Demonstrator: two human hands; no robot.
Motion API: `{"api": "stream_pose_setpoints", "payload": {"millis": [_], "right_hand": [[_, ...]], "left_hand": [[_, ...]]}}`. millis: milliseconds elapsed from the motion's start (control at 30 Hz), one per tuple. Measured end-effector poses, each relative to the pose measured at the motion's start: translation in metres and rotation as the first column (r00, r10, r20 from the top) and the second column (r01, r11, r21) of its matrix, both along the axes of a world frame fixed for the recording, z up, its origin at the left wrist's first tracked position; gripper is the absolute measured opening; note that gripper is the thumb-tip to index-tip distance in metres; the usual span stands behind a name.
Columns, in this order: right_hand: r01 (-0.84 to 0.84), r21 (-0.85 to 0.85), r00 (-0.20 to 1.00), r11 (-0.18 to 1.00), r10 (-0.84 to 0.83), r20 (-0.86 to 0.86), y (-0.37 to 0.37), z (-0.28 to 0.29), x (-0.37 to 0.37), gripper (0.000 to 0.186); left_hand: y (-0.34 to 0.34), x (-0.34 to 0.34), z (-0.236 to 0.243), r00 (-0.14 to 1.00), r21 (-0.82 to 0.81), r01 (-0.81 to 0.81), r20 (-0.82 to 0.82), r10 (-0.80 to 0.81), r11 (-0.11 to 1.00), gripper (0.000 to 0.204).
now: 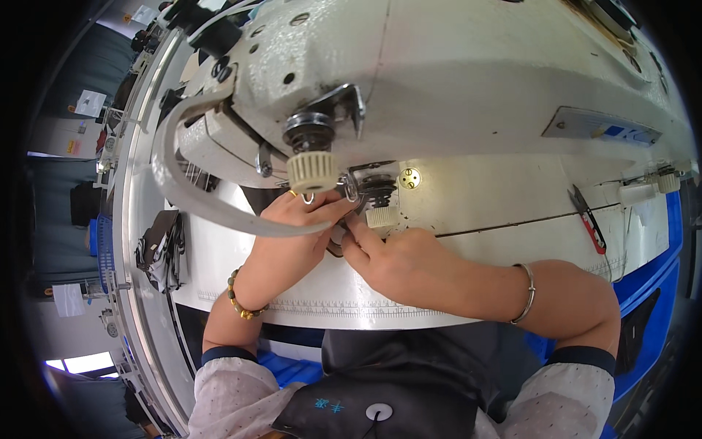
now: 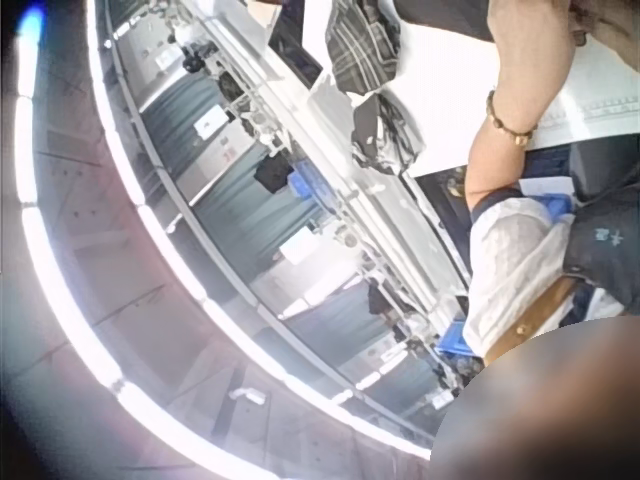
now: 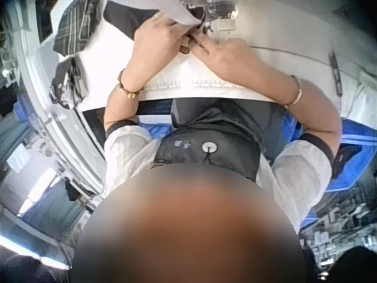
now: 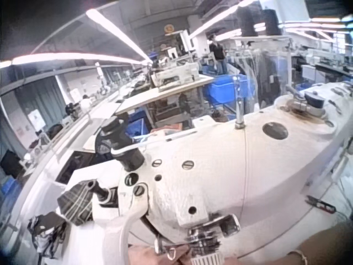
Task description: Sewing and assembling small fabric items using an industrial sewing machine.
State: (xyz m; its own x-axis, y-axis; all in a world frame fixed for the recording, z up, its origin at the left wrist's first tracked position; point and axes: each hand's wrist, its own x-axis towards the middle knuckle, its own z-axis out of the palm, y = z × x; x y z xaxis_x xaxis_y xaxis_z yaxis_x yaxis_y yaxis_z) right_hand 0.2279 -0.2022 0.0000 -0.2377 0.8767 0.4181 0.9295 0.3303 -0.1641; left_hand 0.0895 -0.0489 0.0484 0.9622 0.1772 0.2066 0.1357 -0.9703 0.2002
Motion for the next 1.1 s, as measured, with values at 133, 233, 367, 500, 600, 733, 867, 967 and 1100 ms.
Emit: {"api": "stream_pose_setpoints", "payload": {"millis": [133, 233, 367, 500, 600, 733, 867, 967, 1100], "right_hand": [[0.007, 0.01, 0.998, 1.0, -0.007, 0.062, -0.004, 0.0, -0.006, 0.028], [0.011, 0.02, 0.999, 1.0, -0.012, 0.051, -0.005, 0.0, -0.006, 0.028], [0.007, 0.012, 0.996, 1.0, -0.008, 0.094, -0.007, 0.006, -0.004, 0.032], [0.009, 0.024, 0.996, 1.0, -0.011, 0.093, -0.006, 0.005, -0.004, 0.033], [0.012, 0.045, 0.997, 0.999, -0.016, 0.077, -0.006, 0.003, -0.005, 0.031], [0.032, 0.111, 0.987, 0.993, -0.049, 0.152, 0.0, 0.004, 0.001, 0.026], [0.081, 0.062, 0.992, 0.995, -0.086, 0.088, 0.006, 0.008, 0.005, 0.029], [0.093, 0.046, 0.993, 0.995, -0.096, 0.063, 0.008, 0.01, 0.007, 0.022], [0.091, 0.174, 0.996, 0.98, -0.093, 0.002, 0.013, 0.0, 0.009, 0.013]], "left_hand": [[-0.01, -0.002, 0.003, 0.998, 0.042, 0.026, -0.056, -0.024, 0.999, 0.041], [-0.014, 0.0, -0.002, 0.999, 0.103, 0.042, -0.036, -0.039, 0.994, 0.045], [-0.019, 0.002, -0.005, 0.999, 0.172, 0.044, -0.034, -0.039, 0.984, 0.045], [-0.019, 0.002, -0.008, 0.999, 0.157, 0.052, -0.007, -0.052, 0.986, 0.038], [-0.019, 0.002, -0.007, 0.999, 0.153, 0.047, 0.003, -0.048, 0.987, 0.037], [-0.014, 0.012, -0.013, 0.997, 0.154, 0.034, 0.064, -0.045, 0.987, 0.025], [-0.006, 0.012, -0.024, 0.999, 0.144, 0.007, 0.04, -0.013, 0.989, 0.035], [-0.004, 0.014, -0.02, 1.0, 0.139, -0.006, 0.03, 0.002, 0.99, 0.03], [0.015, 0.012, 0.001, 0.995, -0.18, 0.061, 0.087, -0.046, 0.982, 0.019]]}}
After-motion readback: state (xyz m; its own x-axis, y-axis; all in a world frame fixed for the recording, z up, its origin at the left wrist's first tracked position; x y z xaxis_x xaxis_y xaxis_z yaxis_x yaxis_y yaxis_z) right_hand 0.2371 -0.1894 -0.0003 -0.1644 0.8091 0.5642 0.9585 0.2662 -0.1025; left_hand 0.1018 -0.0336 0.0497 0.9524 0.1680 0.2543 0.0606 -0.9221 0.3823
